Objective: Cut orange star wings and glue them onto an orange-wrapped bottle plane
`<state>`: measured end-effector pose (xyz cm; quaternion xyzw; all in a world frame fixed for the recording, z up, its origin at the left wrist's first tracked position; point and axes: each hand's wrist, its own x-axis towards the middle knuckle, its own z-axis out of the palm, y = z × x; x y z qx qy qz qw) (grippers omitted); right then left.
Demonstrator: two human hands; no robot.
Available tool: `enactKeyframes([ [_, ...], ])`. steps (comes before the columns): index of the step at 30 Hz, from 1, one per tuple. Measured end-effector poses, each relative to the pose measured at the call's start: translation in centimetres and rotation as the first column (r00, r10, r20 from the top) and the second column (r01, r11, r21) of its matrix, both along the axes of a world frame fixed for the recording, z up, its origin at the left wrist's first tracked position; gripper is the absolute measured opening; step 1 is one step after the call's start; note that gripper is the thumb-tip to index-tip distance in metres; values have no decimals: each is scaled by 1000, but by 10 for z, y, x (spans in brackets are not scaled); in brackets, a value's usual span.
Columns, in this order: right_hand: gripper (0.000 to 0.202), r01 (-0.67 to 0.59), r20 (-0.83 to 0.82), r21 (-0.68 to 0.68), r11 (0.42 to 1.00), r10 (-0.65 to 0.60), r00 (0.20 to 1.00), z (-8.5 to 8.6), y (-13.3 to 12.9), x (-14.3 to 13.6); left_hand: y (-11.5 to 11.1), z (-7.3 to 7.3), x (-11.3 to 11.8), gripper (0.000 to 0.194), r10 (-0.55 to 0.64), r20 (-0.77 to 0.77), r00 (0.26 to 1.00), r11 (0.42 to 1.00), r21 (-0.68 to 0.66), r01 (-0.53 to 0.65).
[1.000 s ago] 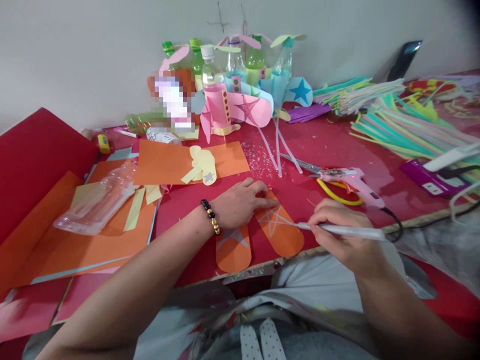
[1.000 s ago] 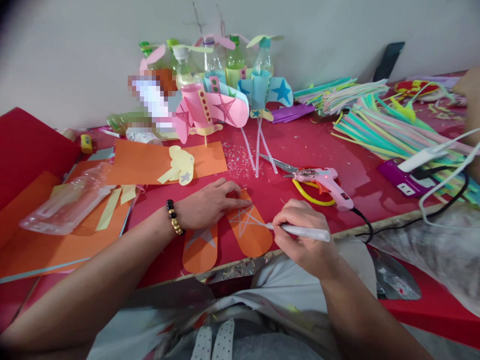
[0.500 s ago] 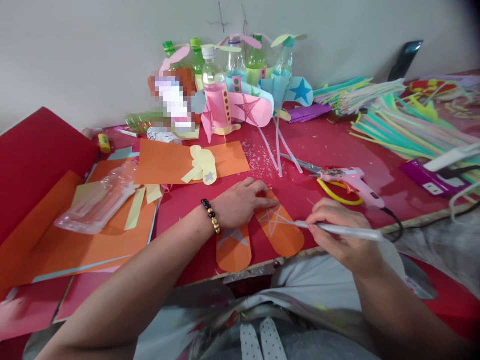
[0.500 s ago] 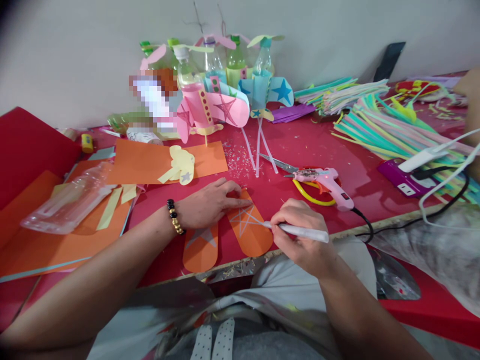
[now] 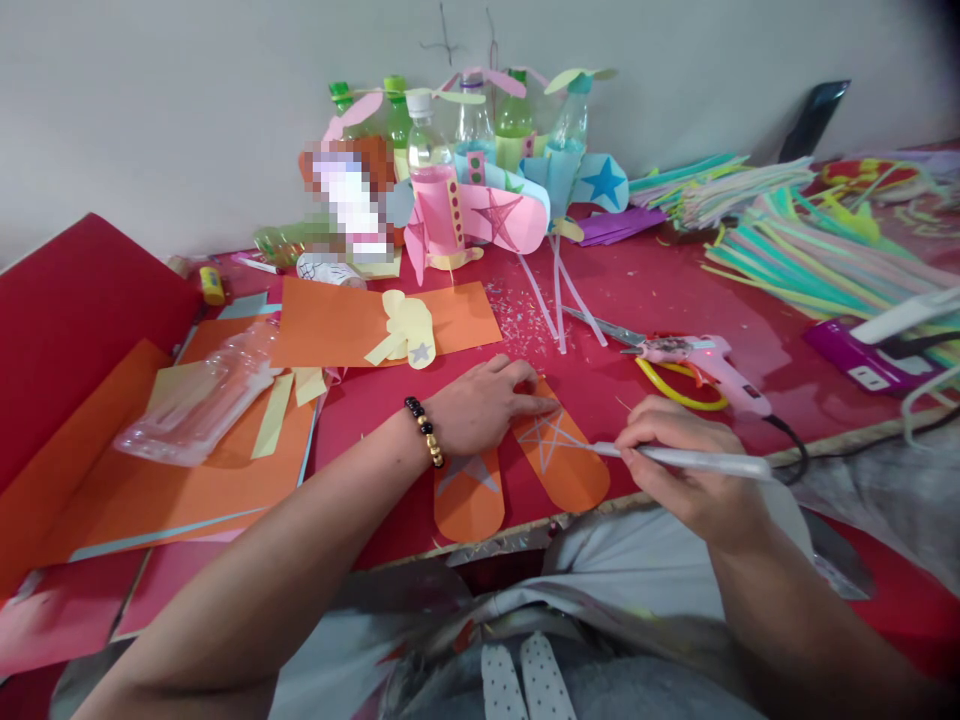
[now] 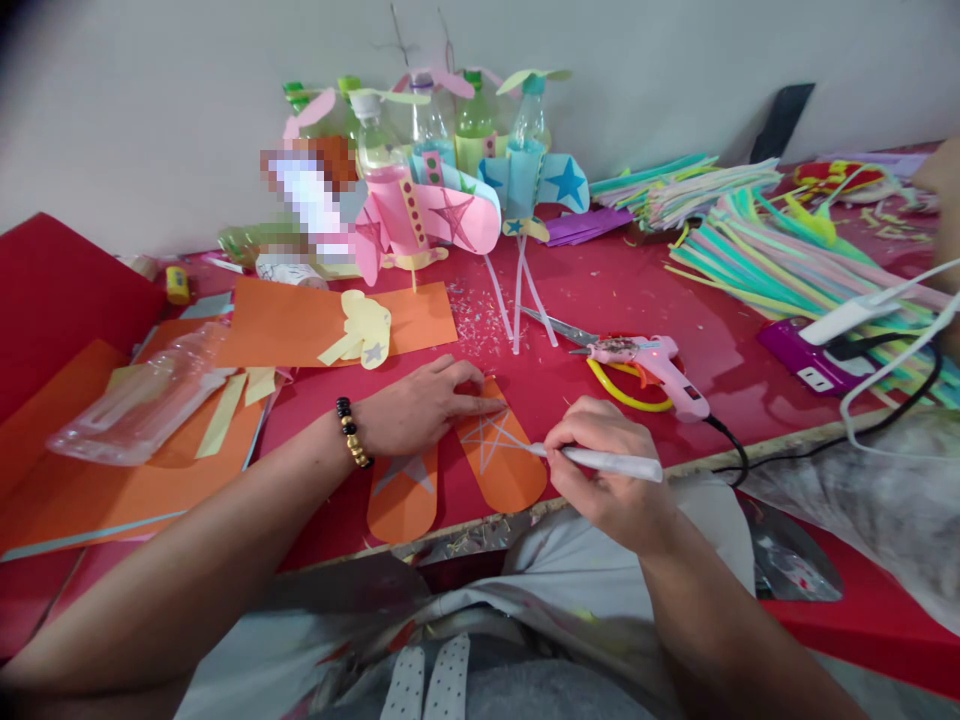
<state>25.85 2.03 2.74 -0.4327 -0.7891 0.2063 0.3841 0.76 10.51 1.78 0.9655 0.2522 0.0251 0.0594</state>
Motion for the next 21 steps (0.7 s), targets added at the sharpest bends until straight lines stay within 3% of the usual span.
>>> enactKeyframes([
  [15, 12, 8, -2, 10, 1000, -8, 1000, -3, 2, 3, 0, 0, 0, 55, 5, 3, 1000, 1000, -1, -5],
  [21, 6, -14, -177, -11, 1000, 12, 984, -5, -3, 2, 0, 1, 0, 54, 10, 4, 1000, 1000, -14, -10],
])
